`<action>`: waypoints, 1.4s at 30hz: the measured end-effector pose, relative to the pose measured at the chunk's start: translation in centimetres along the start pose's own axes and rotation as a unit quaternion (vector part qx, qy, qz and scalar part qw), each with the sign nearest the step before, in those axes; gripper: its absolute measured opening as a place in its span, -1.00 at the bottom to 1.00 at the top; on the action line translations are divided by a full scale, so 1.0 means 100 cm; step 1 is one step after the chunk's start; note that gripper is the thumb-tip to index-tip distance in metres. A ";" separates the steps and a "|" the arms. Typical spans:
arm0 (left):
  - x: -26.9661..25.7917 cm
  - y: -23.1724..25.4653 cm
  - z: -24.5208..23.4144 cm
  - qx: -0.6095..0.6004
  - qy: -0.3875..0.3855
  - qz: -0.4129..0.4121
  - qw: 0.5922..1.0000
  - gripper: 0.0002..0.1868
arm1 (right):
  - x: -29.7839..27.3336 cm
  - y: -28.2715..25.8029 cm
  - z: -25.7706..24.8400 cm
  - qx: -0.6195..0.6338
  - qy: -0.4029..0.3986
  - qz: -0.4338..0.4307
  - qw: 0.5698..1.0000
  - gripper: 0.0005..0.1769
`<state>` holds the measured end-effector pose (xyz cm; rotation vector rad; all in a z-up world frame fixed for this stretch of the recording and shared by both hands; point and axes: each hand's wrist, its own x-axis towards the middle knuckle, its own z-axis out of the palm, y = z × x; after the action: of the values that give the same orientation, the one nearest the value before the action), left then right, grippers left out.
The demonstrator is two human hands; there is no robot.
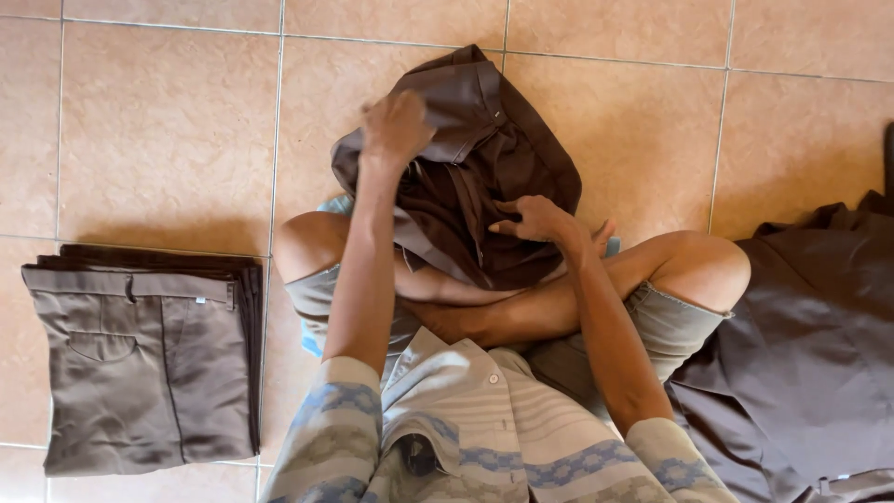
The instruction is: Folding brown trousers while sitting on the floor and stacking them neatly.
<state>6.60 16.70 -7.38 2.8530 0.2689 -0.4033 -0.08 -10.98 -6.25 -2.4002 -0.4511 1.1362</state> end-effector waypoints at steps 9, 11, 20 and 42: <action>0.019 0.019 0.131 -0.115 0.128 0.013 0.985 -0.69 | -0.001 0.015 -0.010 0.070 0.023 -0.003 0.997 -0.25; -0.019 0.019 0.142 -0.188 0.231 0.060 0.953 -0.79 | 0.001 0.023 -0.010 0.071 0.130 -0.074 0.986 -0.50; -0.126 0.028 0.137 -0.262 0.306 0.135 0.905 -0.76 | 0.034 0.054 0.006 0.237 0.405 -0.081 0.879 -0.49; -0.140 0.060 0.081 -0.205 0.377 0.171 0.887 -0.10 | 0.010 0.027 0.005 0.288 0.411 -0.248 0.828 -0.75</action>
<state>-7.35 6.73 -9.49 2.4184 -0.0286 0.7588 0.38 -12.64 -8.59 -1.8158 -0.3271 -0.0570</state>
